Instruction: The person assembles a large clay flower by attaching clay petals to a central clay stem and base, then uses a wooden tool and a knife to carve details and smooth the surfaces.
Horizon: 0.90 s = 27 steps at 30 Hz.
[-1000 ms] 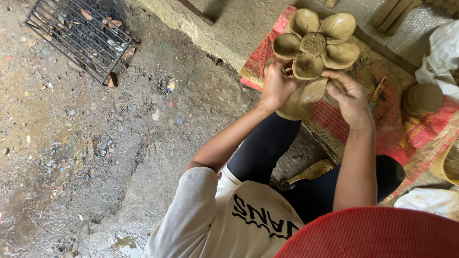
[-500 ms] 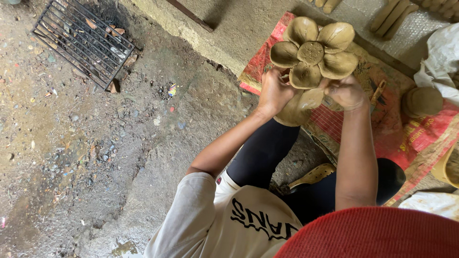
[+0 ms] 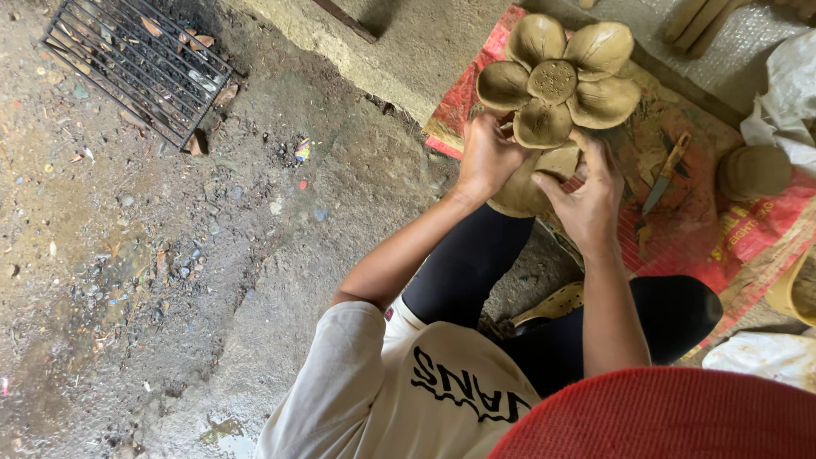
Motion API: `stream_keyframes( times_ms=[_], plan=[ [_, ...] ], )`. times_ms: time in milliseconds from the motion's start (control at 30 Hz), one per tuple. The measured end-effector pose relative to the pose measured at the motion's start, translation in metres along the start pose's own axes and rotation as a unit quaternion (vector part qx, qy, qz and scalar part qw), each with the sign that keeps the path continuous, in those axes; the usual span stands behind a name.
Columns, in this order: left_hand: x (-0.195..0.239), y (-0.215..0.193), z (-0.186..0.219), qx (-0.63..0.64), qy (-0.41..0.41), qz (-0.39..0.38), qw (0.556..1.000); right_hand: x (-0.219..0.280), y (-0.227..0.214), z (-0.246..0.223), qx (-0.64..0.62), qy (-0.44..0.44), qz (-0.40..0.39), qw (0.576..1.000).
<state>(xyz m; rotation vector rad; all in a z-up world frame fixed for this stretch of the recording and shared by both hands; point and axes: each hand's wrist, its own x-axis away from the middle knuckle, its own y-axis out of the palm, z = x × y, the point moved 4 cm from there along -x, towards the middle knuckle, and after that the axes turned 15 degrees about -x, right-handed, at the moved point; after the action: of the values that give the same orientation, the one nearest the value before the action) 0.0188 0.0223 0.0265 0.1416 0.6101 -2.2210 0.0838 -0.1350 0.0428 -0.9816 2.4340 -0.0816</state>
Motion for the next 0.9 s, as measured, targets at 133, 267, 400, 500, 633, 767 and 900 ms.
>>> stream_keyframes(
  times_ms=[133, 267, 400, 500, 633, 767, 900],
  plan=[
    [0.001, -0.003, 0.005, -0.023, 0.014, 0.010, 1.000, 0.000, -0.001, 0.009, 0.025, -0.009, -0.003, 1.000],
    [0.000, -0.002, 0.004, -0.021, 0.004, 0.015, 1.000, 0.000, -0.004, 0.015, 0.000, -0.013, 0.017, 1.000],
    [0.001, -0.004, 0.002, -0.002, 0.011, 0.013, 1.000, 0.003, -0.008, 0.019, 0.047, -0.011, 0.026, 0.998],
    [0.002, -0.004, 0.002, 0.001, 0.008, 0.012, 1.000, 0.008, -0.011, 0.023, 0.052, -0.082, 0.028, 0.995],
    [0.002, -0.005, 0.002, -0.004, 0.016, 0.014, 1.000, 0.001, -0.034, 0.059, -0.050, 0.157, 0.084, 0.983],
    [0.002, -0.005, 0.002, 0.005, 0.015, 0.003, 1.000, -0.002, -0.043, 0.063, -0.224, 0.175, -0.071, 0.956],
    [0.000, -0.007, 0.002, 0.000, 0.014, -0.006, 1.000, -0.002, -0.020, 0.098, -0.427, 0.188, -0.167, 0.869]
  ],
)
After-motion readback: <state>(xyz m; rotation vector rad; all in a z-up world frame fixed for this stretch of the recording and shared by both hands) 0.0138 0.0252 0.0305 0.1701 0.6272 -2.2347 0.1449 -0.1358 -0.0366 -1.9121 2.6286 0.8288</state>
